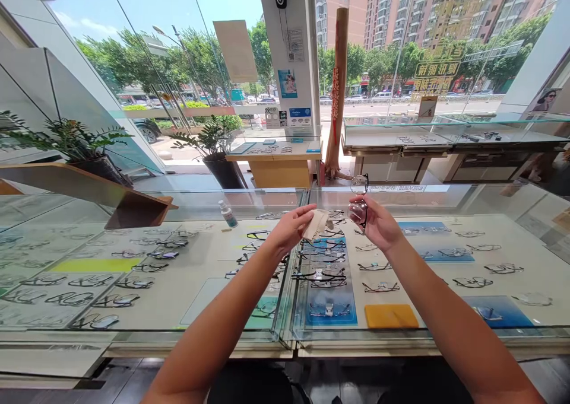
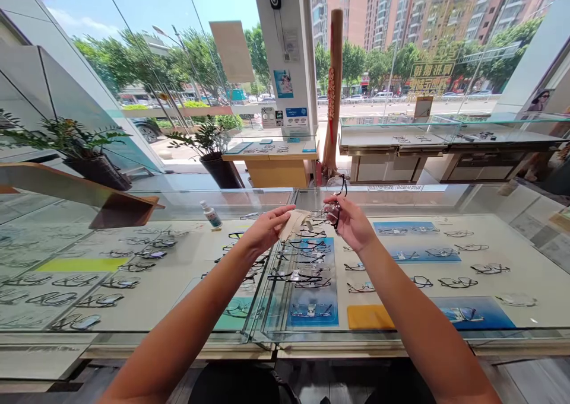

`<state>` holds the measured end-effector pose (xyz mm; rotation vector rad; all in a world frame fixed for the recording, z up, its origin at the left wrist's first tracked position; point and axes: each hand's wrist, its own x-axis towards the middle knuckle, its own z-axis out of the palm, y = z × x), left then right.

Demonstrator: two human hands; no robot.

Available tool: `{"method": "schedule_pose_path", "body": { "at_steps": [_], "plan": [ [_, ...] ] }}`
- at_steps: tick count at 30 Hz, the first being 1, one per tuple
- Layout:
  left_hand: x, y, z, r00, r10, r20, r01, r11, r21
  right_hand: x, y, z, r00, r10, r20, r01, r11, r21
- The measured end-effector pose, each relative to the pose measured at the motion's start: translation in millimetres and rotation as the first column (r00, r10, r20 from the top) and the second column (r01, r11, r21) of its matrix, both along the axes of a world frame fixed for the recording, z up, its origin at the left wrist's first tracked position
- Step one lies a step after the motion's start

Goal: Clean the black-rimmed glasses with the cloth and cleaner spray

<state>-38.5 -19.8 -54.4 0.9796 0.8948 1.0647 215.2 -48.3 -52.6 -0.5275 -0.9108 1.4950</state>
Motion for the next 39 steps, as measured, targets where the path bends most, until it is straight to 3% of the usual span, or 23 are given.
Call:
{"method": "schedule_pose_path", "body": {
  "at_steps": [3,6,11,19,23,26,34,39],
  "plan": [
    [-0.5,-3.0,7.1,0.987,0.016,0.160,-0.002,0.996,-0.086,-3.5,-1.5,-1.4,1.000,0.012,0.000,-0.012,1.000,0.014],
    [0.7,-6.8,7.8,0.976,-0.001,0.216,0.018,0.997,-0.076,-6.6,-3.9,-1.9,1.000,0.026,-0.012,-0.026,1.000,0.012],
    [2.9,-12.8,6.5,0.976,-0.129,0.177,0.131,0.991,0.000,-7.0,-7.1,1.3,0.999,0.040,-0.014,-0.040,0.999,0.010],
    [4.4,-19.2,10.5,0.972,-0.214,0.095,0.209,0.976,0.058,-7.7,-10.6,1.2,0.986,0.162,0.030,-0.163,0.986,0.044],
    [8.0,-24.3,9.5,0.951,-0.307,0.046,0.303,0.950,0.070,-10.9,-16.2,0.4,0.968,0.236,0.090,-0.243,0.967,0.072],
    [10.5,-27.1,9.3,0.946,-0.324,0.007,0.323,0.944,0.074,-13.5,-18.5,1.5,0.974,0.193,0.117,-0.204,0.974,0.096],
    [11.7,-26.6,4.2,0.949,-0.227,-0.218,0.267,0.947,0.177,-11.0,-16.4,5.5,0.990,0.082,0.117,-0.095,0.990,0.107],
    [14.3,-32.9,-0.2,0.881,-0.131,-0.455,0.303,0.894,0.329,-16.3,-20.2,5.1,0.994,0.084,0.075,-0.092,0.991,0.098]
  ]
}}
